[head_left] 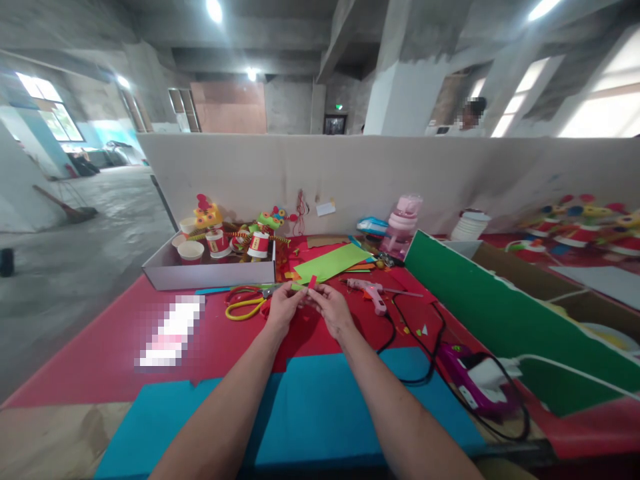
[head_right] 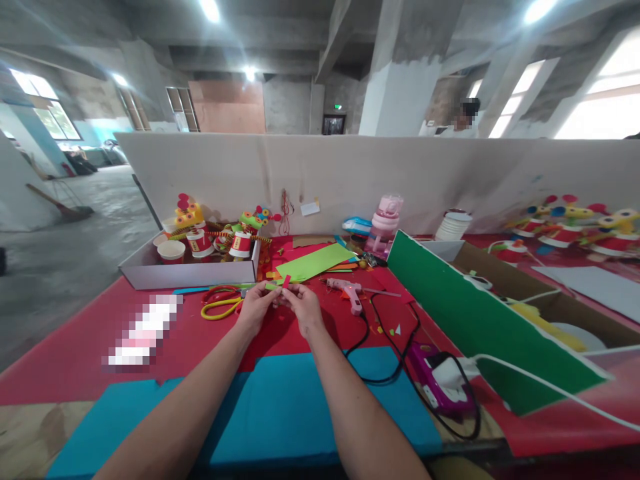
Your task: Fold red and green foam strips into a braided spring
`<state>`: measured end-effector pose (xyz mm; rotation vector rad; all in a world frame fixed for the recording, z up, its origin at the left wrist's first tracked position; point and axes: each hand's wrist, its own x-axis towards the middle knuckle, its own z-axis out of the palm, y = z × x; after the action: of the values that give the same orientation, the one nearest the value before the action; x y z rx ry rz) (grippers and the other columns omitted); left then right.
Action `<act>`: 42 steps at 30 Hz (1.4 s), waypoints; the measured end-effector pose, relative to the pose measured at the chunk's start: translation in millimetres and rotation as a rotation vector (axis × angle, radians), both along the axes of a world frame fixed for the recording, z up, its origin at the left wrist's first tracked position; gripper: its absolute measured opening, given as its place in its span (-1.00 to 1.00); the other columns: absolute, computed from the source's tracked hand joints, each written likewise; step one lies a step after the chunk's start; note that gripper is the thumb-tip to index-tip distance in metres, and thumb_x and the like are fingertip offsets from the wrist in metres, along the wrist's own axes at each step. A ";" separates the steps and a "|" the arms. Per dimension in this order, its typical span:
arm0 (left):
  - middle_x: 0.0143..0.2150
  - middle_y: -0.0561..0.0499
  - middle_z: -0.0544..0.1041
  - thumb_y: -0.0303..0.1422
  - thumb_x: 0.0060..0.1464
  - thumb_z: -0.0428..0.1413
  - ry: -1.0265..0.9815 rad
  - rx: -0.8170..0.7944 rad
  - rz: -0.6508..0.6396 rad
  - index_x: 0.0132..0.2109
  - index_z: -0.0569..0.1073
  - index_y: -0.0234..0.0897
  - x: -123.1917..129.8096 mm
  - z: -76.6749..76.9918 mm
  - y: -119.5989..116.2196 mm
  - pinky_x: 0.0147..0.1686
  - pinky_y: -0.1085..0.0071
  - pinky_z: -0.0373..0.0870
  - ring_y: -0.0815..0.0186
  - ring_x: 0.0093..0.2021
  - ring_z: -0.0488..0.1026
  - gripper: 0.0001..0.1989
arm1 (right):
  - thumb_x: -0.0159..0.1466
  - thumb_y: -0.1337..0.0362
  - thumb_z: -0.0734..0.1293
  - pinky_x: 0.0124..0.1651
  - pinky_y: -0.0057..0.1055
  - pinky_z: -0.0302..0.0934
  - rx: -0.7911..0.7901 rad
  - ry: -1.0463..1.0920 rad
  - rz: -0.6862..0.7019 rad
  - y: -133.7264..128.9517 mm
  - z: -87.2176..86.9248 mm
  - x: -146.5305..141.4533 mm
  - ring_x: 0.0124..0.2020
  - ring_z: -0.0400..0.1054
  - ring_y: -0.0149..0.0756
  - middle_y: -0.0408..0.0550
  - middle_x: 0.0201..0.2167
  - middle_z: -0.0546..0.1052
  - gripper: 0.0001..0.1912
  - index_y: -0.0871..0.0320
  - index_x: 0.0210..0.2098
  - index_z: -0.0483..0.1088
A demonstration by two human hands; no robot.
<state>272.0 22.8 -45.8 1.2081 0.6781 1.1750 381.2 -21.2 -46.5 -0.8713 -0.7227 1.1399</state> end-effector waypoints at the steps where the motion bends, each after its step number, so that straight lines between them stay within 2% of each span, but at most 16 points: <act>1: -0.55 0.09 0.43 -0.23 -0.22 0.31 0.003 -0.001 0.008 -0.45 0.42 -0.33 0.2 0.5 -0.4 -0.56 0.54 0.23 0.48 -0.57 0.29 -0.71 | -0.12 0.17 0.53 -0.11 -0.27 0.35 -0.003 -0.009 -0.001 0.0 0.2 0.3 -0.38 0.45 -0.31 -0.11 -0.41 0.55 -0.66 0.17 -0.40 0.43; 12: -0.66 0.16 0.33 -0.23 -0.21 0.30 -0.089 -0.047 0.083 -0.42 0.45 -0.31 -2.2 6.9 -2.4 -0.56 0.52 0.20 0.48 -0.63 0.25 -0.73 | -0.15 0.11 0.53 -0.23 -0.36 0.33 -0.036 -0.117 -0.114 1.3 0.3 2.9 -0.45 0.36 -0.38 -0.18 -0.49 0.48 -0.63 0.17 -0.43 0.43; 21: -0.57 0.11 0.42 -0.17 -0.18 0.28 -0.133 -0.069 0.139 -0.40 0.43 -0.32 -3.0 8.4 -0.5 -0.54 0.52 0.19 0.49 -0.60 0.26 -0.69 | -0.16 0.09 0.53 -0.29 -0.39 0.33 -0.052 -0.073 -0.173 5.0 -3.4 8.0 -0.48 0.36 -0.38 -0.20 -0.53 0.46 -0.60 0.15 -0.43 0.40; 23: -0.55 0.10 0.43 -0.17 -0.18 0.29 -0.144 -0.089 0.117 -0.37 0.43 -0.32 -2.2 8.8 -1.6 -0.53 0.52 0.21 0.50 -0.59 0.27 -0.67 | -0.15 0.10 0.53 -0.29 -0.39 0.32 -0.042 -0.075 -0.182 5.7 -3.7 8.0 -0.48 0.36 -0.39 -0.19 -0.52 0.46 -0.61 0.15 -0.43 0.40; 28: -0.54 0.10 0.42 -0.26 -0.19 0.31 -0.051 -0.005 -0.003 -0.35 0.45 -0.33 1.6 5.1 -3.8 -0.53 0.53 0.22 0.49 -0.57 0.28 -0.72 | -0.10 0.12 0.50 -0.23 -0.37 0.32 0.019 -0.149 -0.160 5.6 -2.1 3.8 -0.40 0.38 -0.35 -0.15 -0.45 0.50 -0.66 0.17 -0.42 0.41; 35: -0.54 0.09 0.42 -0.26 -0.24 0.31 0.035 -0.014 0.076 -0.44 0.47 -0.34 0.4 4.6 -3.6 -0.54 0.53 0.24 0.47 -0.56 0.29 -0.74 | -0.09 0.11 0.49 -0.19 -0.35 0.32 0.039 -0.216 -0.139 4.5 -1.4 1.0 -0.33 0.40 -0.30 -0.10 -0.39 0.54 -0.66 0.17 -0.40 0.42; 42: -0.59 0.12 0.38 -0.28 -0.25 0.31 -0.026 -0.046 0.095 -0.45 0.48 -0.33 0.5 6.2 -4.4 -0.52 0.51 0.24 0.47 -0.58 0.27 -0.76 | -0.09 0.12 0.49 -0.20 -0.35 0.32 0.051 -0.225 -0.146 4.3 -1.5 2.2 -0.34 0.39 -0.30 -0.12 -0.41 0.52 -0.67 0.16 -0.41 0.41</act>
<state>272.5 18.4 -39.6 1.1300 0.7460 1.2456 383.5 -16.9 -48.0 -1.0024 -0.8539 0.8988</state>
